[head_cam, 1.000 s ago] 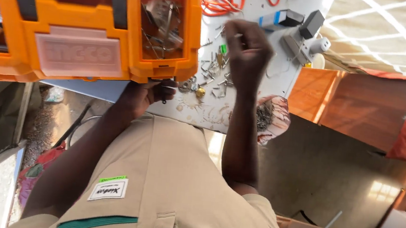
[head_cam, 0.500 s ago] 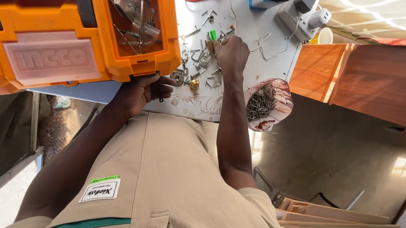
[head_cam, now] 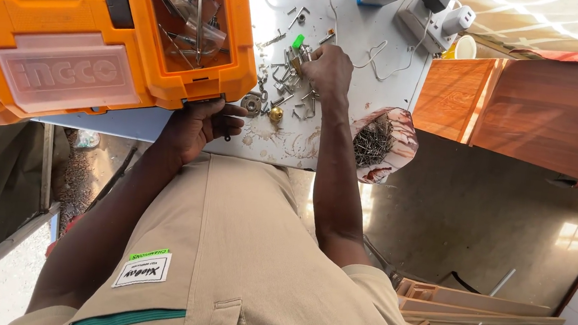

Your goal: Organizing various hardware items like screws, nails, and small metal parts into an orange toolbox.

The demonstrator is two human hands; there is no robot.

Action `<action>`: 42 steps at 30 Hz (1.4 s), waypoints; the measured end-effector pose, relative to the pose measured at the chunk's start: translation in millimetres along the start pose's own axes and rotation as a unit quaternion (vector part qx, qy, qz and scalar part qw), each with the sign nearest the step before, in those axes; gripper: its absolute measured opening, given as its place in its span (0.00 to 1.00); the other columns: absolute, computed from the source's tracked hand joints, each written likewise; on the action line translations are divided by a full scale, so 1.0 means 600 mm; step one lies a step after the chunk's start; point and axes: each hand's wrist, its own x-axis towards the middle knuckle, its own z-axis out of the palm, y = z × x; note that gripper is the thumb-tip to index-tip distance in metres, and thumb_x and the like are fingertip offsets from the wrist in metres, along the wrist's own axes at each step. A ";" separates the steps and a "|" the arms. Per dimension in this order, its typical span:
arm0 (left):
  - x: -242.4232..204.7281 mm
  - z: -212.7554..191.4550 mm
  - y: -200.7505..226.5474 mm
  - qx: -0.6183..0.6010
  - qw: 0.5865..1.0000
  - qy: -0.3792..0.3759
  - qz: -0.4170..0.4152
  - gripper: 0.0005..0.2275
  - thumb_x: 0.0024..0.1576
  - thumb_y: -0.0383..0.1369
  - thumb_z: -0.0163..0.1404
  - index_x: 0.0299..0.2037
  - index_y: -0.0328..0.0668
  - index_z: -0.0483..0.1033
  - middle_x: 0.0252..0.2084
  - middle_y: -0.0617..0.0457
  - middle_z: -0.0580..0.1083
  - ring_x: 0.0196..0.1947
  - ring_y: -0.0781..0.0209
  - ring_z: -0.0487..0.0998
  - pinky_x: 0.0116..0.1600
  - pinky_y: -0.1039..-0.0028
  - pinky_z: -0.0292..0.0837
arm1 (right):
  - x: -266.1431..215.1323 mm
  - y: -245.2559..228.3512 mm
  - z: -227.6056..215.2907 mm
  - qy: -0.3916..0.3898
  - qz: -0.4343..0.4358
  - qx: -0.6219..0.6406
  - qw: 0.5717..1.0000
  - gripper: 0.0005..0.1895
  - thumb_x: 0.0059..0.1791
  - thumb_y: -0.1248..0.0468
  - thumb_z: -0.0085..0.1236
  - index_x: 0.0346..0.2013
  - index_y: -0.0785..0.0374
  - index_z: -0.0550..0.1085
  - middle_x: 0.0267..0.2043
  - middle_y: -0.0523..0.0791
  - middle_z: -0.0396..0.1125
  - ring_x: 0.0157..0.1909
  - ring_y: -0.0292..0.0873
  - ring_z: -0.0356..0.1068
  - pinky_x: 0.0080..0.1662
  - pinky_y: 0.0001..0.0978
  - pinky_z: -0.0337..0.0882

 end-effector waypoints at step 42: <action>0.009 -0.014 -0.020 0.041 0.998 -0.041 0.001 0.15 0.65 0.31 0.44 0.59 0.34 0.73 0.47 0.40 0.80 0.44 0.53 0.85 0.51 0.62 0.84 | -0.072 0.053 -0.006 0.078 -0.037 0.165 0.983 0.10 0.47 0.51 0.62 0.36 0.51 0.77 0.26 0.42 0.71 0.35 0.47 0.73 0.38 0.41 0.71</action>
